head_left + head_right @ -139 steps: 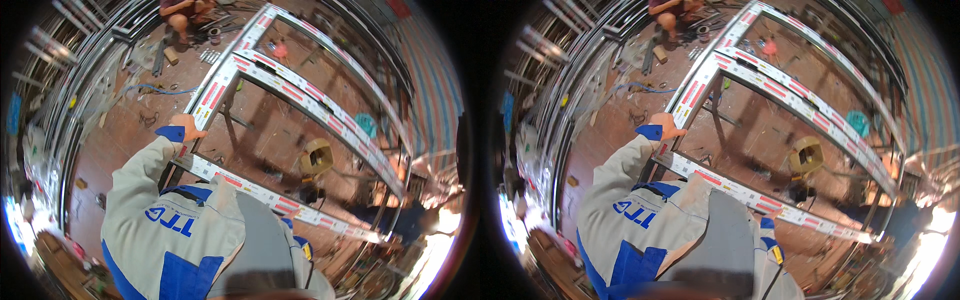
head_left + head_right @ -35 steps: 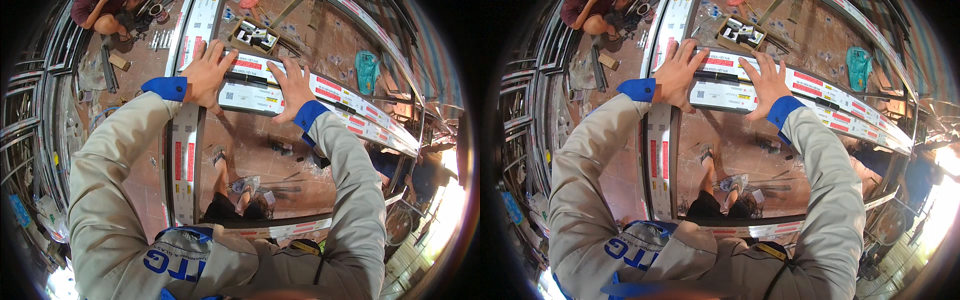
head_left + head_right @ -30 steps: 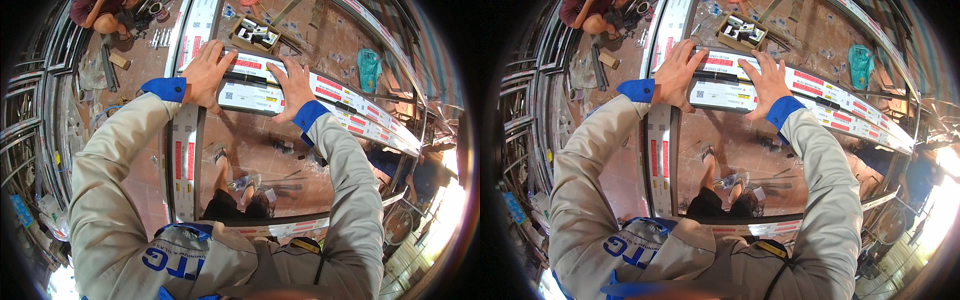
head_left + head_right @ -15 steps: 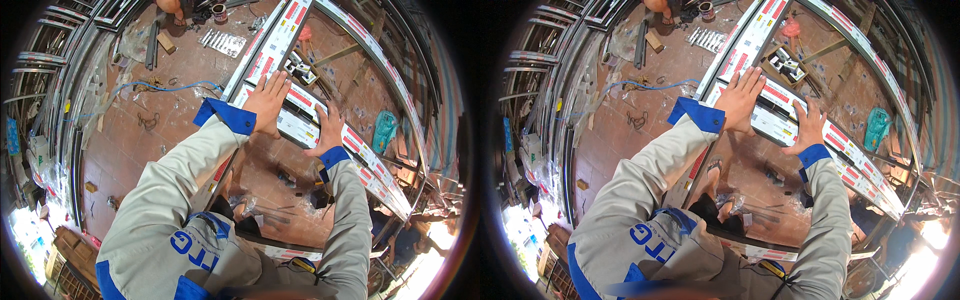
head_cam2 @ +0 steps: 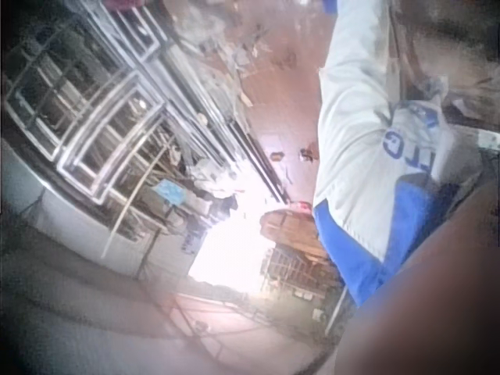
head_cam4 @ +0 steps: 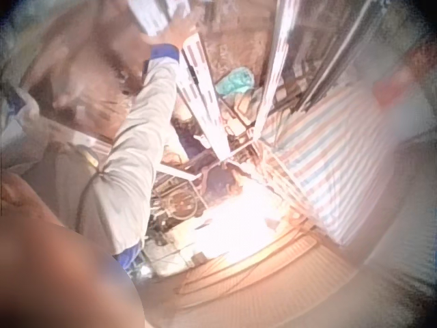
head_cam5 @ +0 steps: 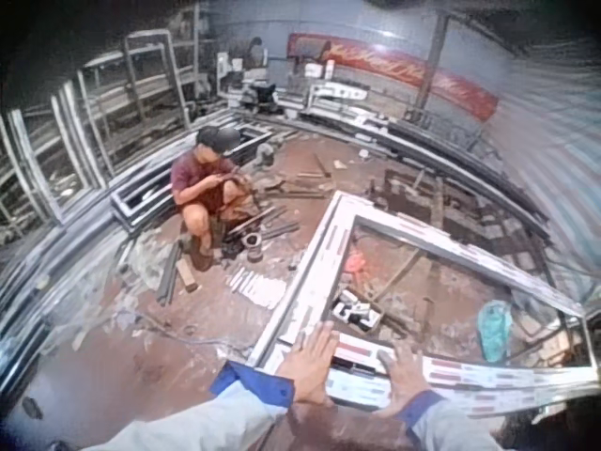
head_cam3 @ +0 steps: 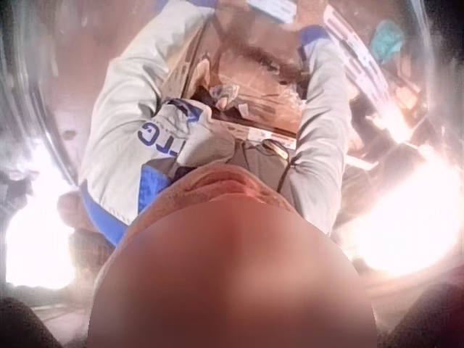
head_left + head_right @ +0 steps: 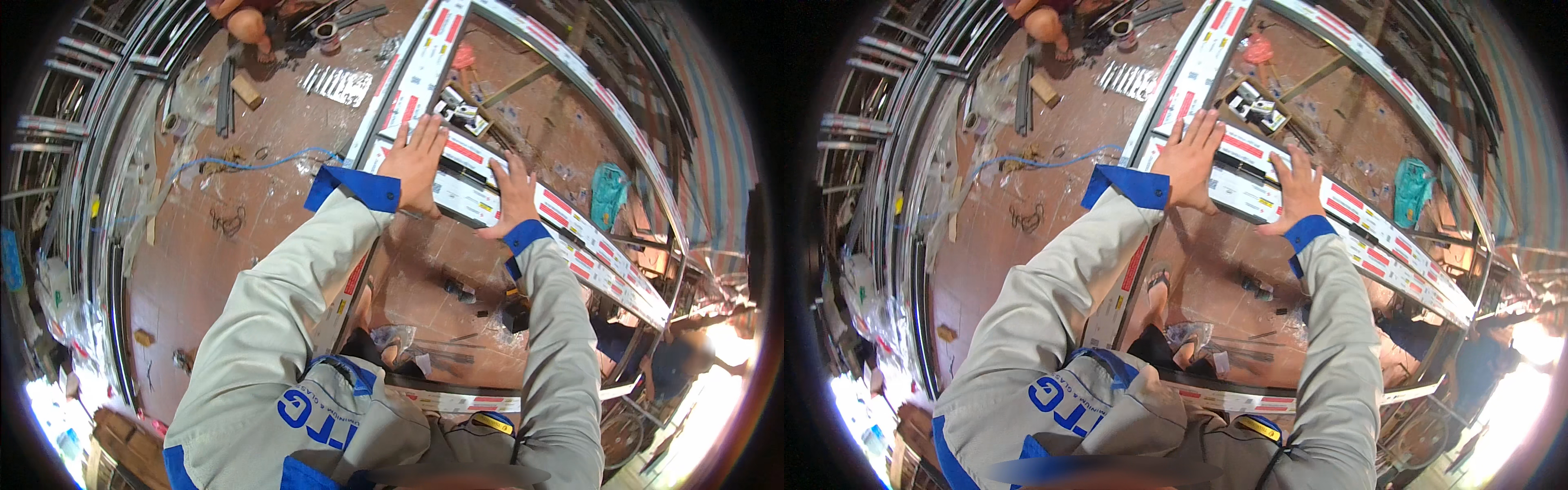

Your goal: The person assembles aluminum window frames by inserting rubber gaskets into the frame channels and aligning the frame components. They handle multiple frame sections and gaskets, fitting them together by hand.

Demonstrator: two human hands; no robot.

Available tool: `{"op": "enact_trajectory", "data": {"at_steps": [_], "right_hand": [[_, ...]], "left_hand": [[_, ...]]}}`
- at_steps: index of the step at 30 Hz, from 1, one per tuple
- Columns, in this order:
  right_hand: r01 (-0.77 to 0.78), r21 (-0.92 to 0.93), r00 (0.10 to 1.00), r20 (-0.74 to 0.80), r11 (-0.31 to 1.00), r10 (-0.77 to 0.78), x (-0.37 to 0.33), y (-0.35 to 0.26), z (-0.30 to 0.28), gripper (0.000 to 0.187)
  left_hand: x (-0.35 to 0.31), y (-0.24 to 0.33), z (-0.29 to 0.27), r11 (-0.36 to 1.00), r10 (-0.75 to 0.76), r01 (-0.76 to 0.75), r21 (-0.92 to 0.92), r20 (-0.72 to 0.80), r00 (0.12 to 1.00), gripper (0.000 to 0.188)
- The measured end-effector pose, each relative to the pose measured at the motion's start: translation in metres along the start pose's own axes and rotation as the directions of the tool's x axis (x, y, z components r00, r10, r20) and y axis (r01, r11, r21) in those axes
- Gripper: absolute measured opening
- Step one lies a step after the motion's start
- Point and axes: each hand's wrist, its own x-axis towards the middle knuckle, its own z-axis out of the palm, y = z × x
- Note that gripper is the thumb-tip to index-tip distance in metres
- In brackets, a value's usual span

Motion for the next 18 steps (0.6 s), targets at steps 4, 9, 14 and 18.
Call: {"op": "enact_trajectory", "data": {"at_steps": [4,9,14,18], "right_hand": [[-0.118,0.012,0.989,-0.088,0.993,0.119,-0.009,-0.034,0.016,0.132],[0.22,0.734,0.953,-0.302,0.642,0.018,-0.047,-0.192,-0.084,0.039],[0.168,0.975,0.91,-0.095,0.148,-0.403,-0.11,-0.271,-0.162,0.022],[0.337,0.915,0.776,-0.136,0.221,-0.616,-0.139,-0.292,-0.164,0.028]], "left_hand": [[0.0,-0.003,0.018,1.0,-0.001,0.003,0.025,-0.09,0.996,0.153],[-0.006,-0.006,-0.012,0.992,-0.011,0.021,-0.121,0.089,0.996,0.152],[-0.002,-0.004,-0.003,1.0,0.01,-0.011,0.008,0.077,0.997,0.154],[-0.007,0.013,-0.009,0.998,0.059,-0.06,-0.008,-0.06,0.996,0.142]]}}
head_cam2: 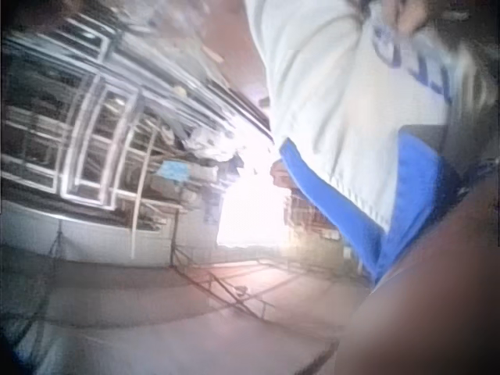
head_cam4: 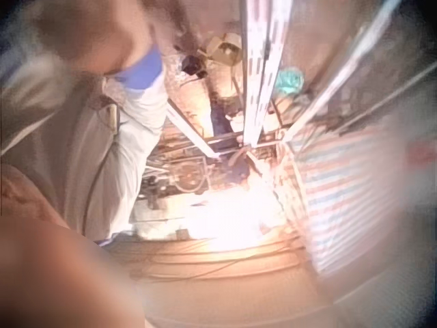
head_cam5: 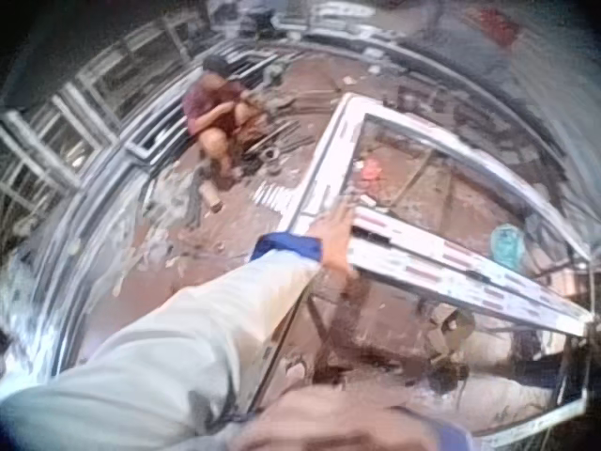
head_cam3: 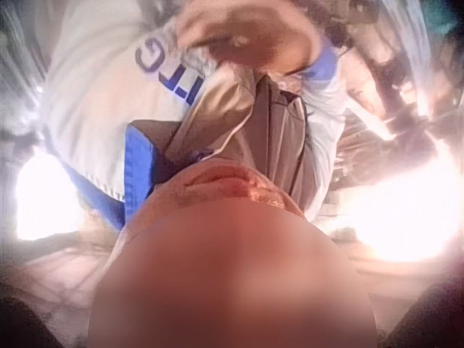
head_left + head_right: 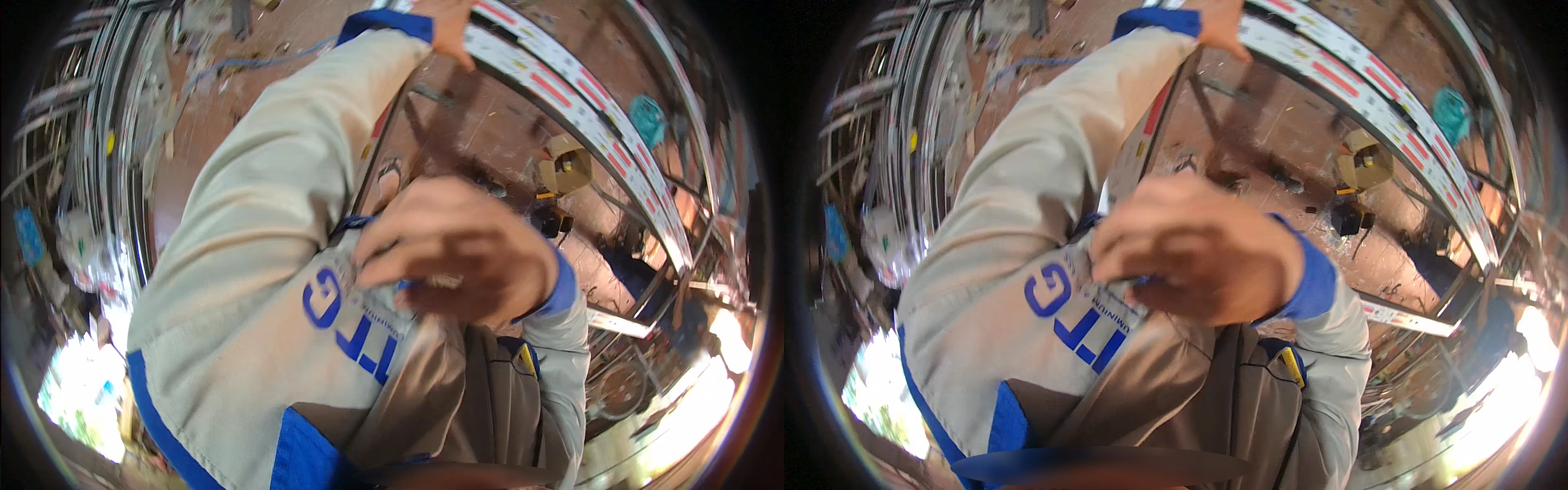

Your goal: The person assembles aluminum window frames by inserting rubber gaskets into the frame channels and aligning the frame components. They handle multiple frame sections and gaskets, fitting them together by hand.

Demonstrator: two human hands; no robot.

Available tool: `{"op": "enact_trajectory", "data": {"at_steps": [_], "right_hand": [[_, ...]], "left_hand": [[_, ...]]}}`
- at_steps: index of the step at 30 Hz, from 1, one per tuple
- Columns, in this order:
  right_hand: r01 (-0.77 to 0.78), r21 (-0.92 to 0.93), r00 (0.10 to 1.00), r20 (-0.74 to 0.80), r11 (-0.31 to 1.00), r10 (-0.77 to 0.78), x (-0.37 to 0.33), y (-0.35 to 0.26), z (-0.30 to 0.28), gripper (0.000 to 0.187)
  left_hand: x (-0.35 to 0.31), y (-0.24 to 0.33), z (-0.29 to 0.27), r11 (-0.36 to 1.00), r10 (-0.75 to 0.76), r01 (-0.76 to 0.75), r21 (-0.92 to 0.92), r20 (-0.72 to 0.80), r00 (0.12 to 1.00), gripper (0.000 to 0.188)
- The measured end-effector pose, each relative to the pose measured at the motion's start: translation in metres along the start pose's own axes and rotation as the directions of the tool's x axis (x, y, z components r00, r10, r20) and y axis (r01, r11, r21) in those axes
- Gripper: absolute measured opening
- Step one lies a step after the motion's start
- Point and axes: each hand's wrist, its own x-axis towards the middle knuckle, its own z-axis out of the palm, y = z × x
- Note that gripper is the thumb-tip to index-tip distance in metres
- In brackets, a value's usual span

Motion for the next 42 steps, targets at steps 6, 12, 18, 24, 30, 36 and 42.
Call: {"op": "enact_trajectory", "data": {"at_steps": [6,12,18,24,30,36,42], "right_hand": [[-0.082,0.201,0.987,0.155,0.976,0.052,-0.025,0.014,0.019,0.025],[-0.207,0.499,0.946,-0.117,0.842,0.302,-0.055,0.026,0.03,0.029],[-0.322,0.56,0.492,-0.59,0.763,0.64,-0.126,0.247,0.063,0.024],[-0.278,0.482,0.424,-0.715,0.831,0.557,-0.134,0.394,0.047,0.024],[-0.46,0.312,0.383,-0.775,0.831,0.502,-0.059,0.46,-0.033,0.034],[-0.163,0.359,0.228,-0.893,0.919,0.389,-0.023,0.428,-0.064,0.05],[-0.033,0.129,0.386,-0.913,0.991,0.132,-0.034,0.421,-0.076,0.049]], "left_hand": [[0.008,-0.013,0.019,0.988,-0.08,0.068,0.139,0.084,0.993,0.159],[0.008,-0.003,0.01,0.984,-0.11,0.086,0.159,0.144,0.983,0.16],[0.018,-0.003,0.021,0.979,-0.027,-0.003,0.206,0.14,0.99,0.161],[-0.029,-0.024,-0.003,0.962,-0.035,-0.082,-0.262,-0.413,0.91,0.111],[-0.19,0.054,-0.035,0.823,0.482,-0.56,-0.097,0.64,0.598,0.079],[-0.232,0.106,-0.022,0.716,0.11,-0.696,0.045,0.978,0.176,0.097],[-0.271,0.082,-0.02,0.577,0.423,-0.808,-0.119,0.89,0.171,0.026]]}}
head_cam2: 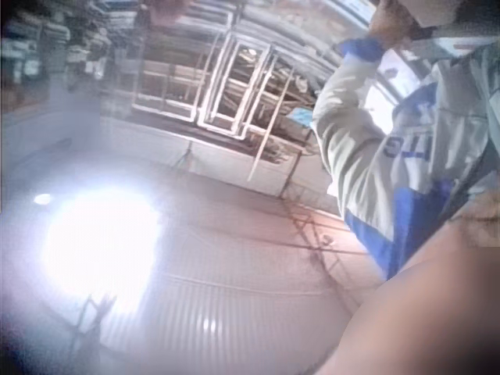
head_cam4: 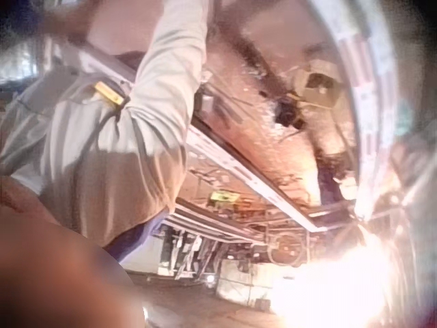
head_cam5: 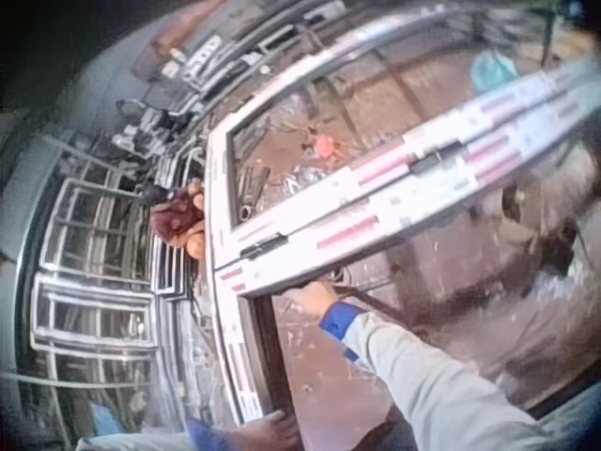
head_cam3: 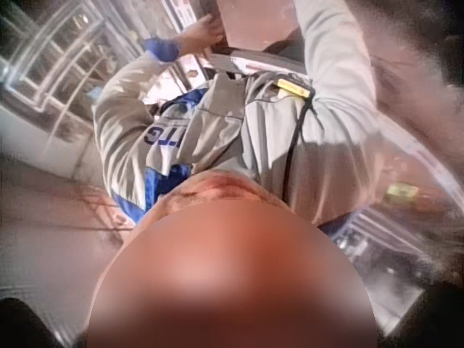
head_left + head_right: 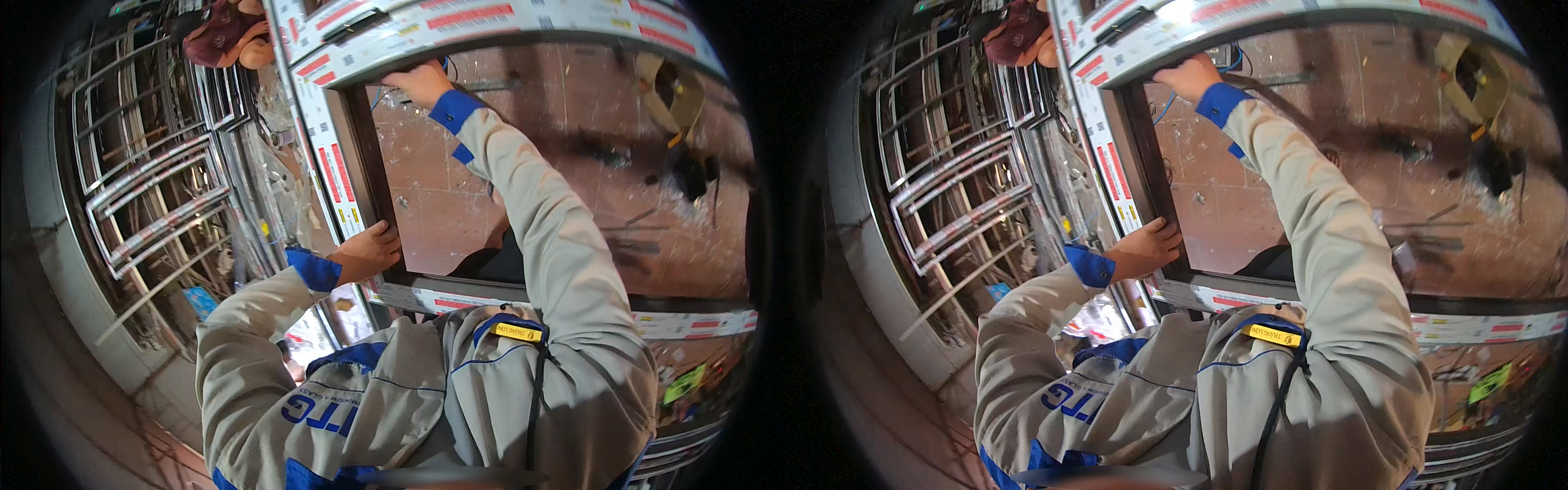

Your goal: The person assembles aluminum window frames by inserting rubber gaskets into the frame channels and aligning the frame components. They handle multiple frame sections and gaskets, fitting them together by hand.

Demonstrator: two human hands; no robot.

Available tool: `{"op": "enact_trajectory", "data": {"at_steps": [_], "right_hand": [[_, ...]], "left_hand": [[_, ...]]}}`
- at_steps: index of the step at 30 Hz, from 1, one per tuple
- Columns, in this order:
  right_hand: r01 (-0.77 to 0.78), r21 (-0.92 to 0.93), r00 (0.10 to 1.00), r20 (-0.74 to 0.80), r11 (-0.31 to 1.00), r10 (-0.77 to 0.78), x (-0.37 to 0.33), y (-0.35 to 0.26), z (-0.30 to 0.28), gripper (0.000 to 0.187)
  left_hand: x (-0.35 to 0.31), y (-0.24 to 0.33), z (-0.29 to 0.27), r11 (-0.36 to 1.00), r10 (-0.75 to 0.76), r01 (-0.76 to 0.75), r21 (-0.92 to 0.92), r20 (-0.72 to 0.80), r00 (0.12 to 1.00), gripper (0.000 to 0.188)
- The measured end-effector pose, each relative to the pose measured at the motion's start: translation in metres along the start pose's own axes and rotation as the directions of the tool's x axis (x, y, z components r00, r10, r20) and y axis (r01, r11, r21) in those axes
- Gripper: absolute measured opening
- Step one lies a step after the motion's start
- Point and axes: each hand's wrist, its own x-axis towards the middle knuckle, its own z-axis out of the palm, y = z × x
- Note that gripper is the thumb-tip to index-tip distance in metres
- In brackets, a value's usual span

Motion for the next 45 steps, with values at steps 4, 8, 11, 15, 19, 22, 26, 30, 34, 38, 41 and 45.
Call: {"op": "enact_trajectory", "data": {"at_steps": [4,8,11,15,19,22,26,30,34,38,41,45], "right_hand": [[0.134,0.103,0.984,-0.133,0.986,-0.12,0.001,-0.019,0.009,0.054],[0.013,-0.175,0.999,0.05,0.984,-0.005,0.01,-0.032,0.012,0.046],[-0.046,-0.095,0.993,-0.114,0.994,0.035,0.003,-0.036,0.012,0.043],[0.071,-0.321,0.996,-0.031,0.944,-0.086,0.025,0.0,0.014,0.04],[-0.015,0.093,0.997,-0.073,0.996,0.022,0.012,0.006,0.025,0.045],[0.16,0.096,0.969,-0.203,0.982,-0.138,-0.011,0.001,0.034,0.045],[0.167,-0.287,0.963,-0.157,0.943,-0.219,-0.048,-0.007,0.081,0.037],[0.399,-0.372,0.894,-0.046,0.838,-0.446,-0.076,0.001,0.099,0.033],[0.466,-0.503,0.862,0.076,0.728,-0.501,-0.064,-0.007,0.087,0.046],[0.48,-0.599,0.859,0.171,0.641,-0.483,-0.041,-0.025,0.09,0.06],[0.442,-0.731,0.887,0.266,0.52,-0.378,-0.035,-0.039,0.106,0.073],[0.464,-0.719,0.88,0.307,0.517,-0.363,-0.025,-0.033,0.127,0.05]], "left_hand": [[0.006,-0.008,-0.021,0.988,0.008,0.001,-0.157,0.055,0.998,0.012],[0.004,-0.014,-0.032,0.976,0.026,-0.015,-0.216,0.052,0.998,0.015],[0.002,-0.014,-0.035,0.981,0.023,-0.007,-0.194,0.08,0.997,0.018],[-0.001,-0.012,-0.037,0.984,0.02,-0.008,-0.178,0.068,0.998,0.018],[-0.004,-0.01,-0.046,0.98,0.021,-0.012,-0.198,0.045,0.999,0.017],[-0.003,-0.005,-0.063,0.98,0.021,0.009,-0.197,0.149,0.989,0.014],[0.0,-0.011,-0.075,0.979,0.037,0.009,-0.203,0.225,0.974,0.015],[0.001,-0.011,-0.078,0.973,0.032,0.017,-0.229,0.207,0.978,0.014],[-0.001,-0.008,-0.075,0.964,0.005,0.045,-0.261,0.189,0.982,0.017],[-0.001,-0.008,-0.079,0.975,0.014,0.027,-0.22,0.187,0.982,0.02],[-0.004,-0.007,-0.079,0.966,0.016,0.025,-0.257,0.157,0.988,0.027],[-0.01,0.005,-0.072,0.958,-0.015,0.038,-0.284,0.085,0.996,0.024]]}}
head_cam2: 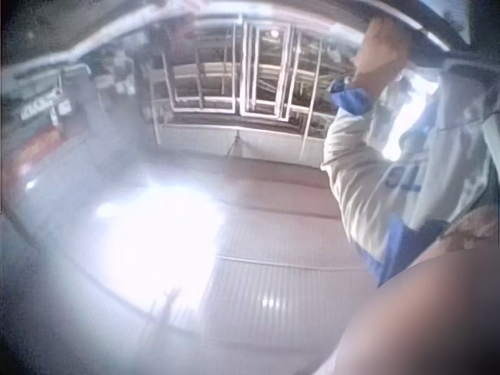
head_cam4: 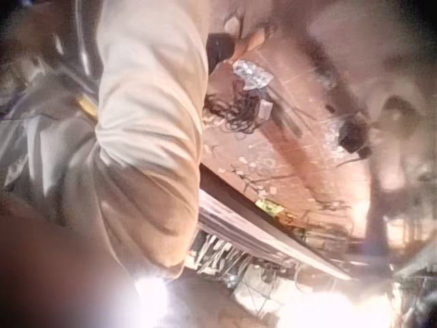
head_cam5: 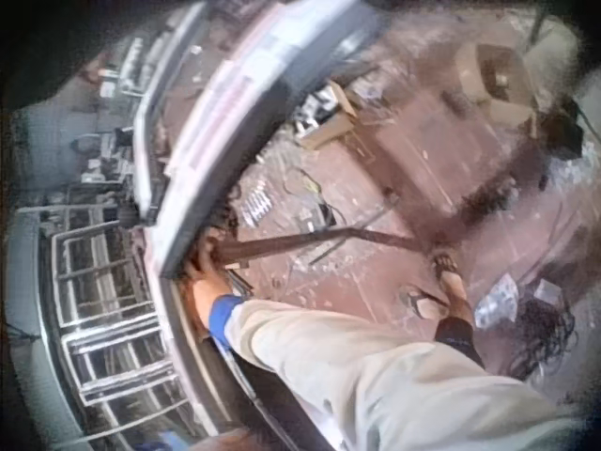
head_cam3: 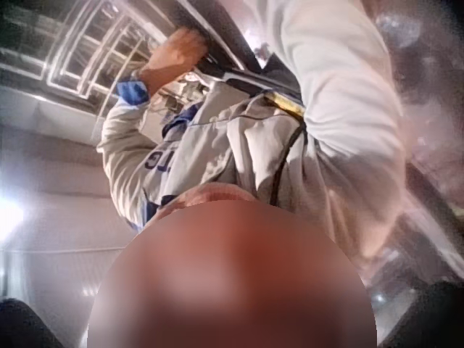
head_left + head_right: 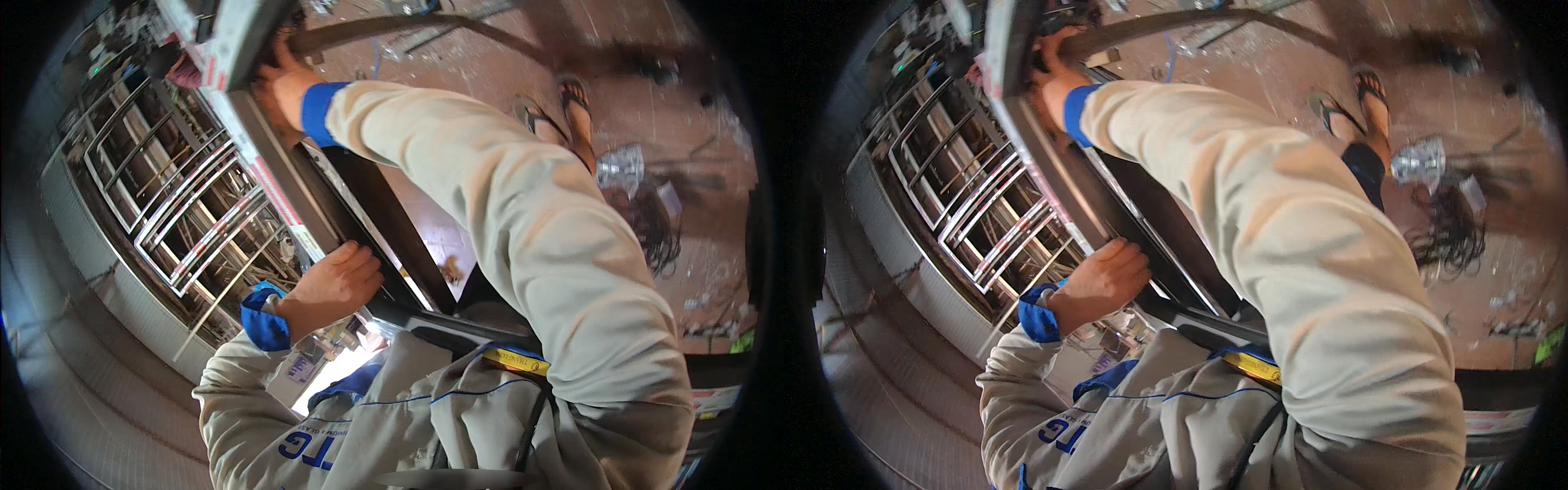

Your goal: The person assembles aluminum window frames by inserting rubber gaskets into the frame channels and aligning the frame components. They handle multiple frame sections and gaskets, fitting them together by hand.

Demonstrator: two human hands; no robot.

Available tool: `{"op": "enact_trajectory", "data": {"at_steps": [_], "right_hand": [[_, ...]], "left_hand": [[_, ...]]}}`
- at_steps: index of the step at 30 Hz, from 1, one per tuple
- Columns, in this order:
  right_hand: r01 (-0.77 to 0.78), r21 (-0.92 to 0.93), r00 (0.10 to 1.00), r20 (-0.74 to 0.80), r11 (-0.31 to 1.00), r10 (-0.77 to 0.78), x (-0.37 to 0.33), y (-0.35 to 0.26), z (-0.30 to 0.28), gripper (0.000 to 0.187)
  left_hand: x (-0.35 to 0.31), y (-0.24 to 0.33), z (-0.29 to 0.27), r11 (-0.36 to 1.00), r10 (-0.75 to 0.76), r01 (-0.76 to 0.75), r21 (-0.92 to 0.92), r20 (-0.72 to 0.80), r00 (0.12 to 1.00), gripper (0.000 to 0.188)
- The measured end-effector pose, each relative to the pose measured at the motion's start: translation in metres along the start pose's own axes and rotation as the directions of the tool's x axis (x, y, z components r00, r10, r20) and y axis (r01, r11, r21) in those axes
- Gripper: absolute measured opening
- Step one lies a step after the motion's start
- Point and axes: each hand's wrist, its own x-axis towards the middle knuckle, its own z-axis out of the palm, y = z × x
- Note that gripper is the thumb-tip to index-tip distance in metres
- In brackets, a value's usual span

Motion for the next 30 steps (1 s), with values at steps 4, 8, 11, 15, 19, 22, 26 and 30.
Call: {"op": "enact_trajectory", "data": {"at_steps": [4,8,11,15,19,22,26,30], "right_hand": [[-0.082,0.029,0.997,0.005,0.996,0.082,0.016,0.003,0.034,0.034],[-0.223,0.165,0.973,0.092,0.961,0.21,0.042,0.019,0.044,0.04],[-0.263,0.228,0.951,0.222,0.937,0.213,0.037,0.008,0.062,0.049],[-0.137,0.108,0.959,0.264,0.985,0.104,0.04,0.032,0.065,0.05],[-0.092,0.052,0.935,0.348,0.994,0.069,0.051,0.04,0.046,0.055],[-0.052,0.001,0.915,0.4,0.999,0.047,0.056,0.04,0.024,0.059],[0.115,-0.077,0.822,0.567,0.99,-0.051,0.039,0.012,-0.021,0.065],[0.33,-0.132,0.632,0.766,0.935,-0.115,-0.027,-0.017,-0.085,0.08]], "left_hand": [[-0.006,-0.002,0.003,0.998,-0.001,-0.004,0.069,0.071,0.997,0.011],[-0.018,-0.001,-0.007,0.986,0.019,-0.016,0.165,-0.012,1.0,0.008],[-0.021,0.011,0.031,0.991,0.005,0.015,0.134,-0.15,0.989,0.008],[-0.021,0.008,0.024,0.987,0.004,0.015,0.161,-0.118,0.993,0.012],[-0.02,0.005,0.016,0.988,0.042,-0.028,0.15,-0.089,0.995,0.014],[-0.019,0.002,0.016,0.986,0.056,-0.042,0.162,-0.079,0.995,0.015],[-0.016,0.0,0.045,0.97,0.067,-0.005,0.243,-0.249,0.966,0.013],[-0.005,-0.003,0.064,0.975,0.024,0.02,0.222,-0.192,0.981,0.011]]}}
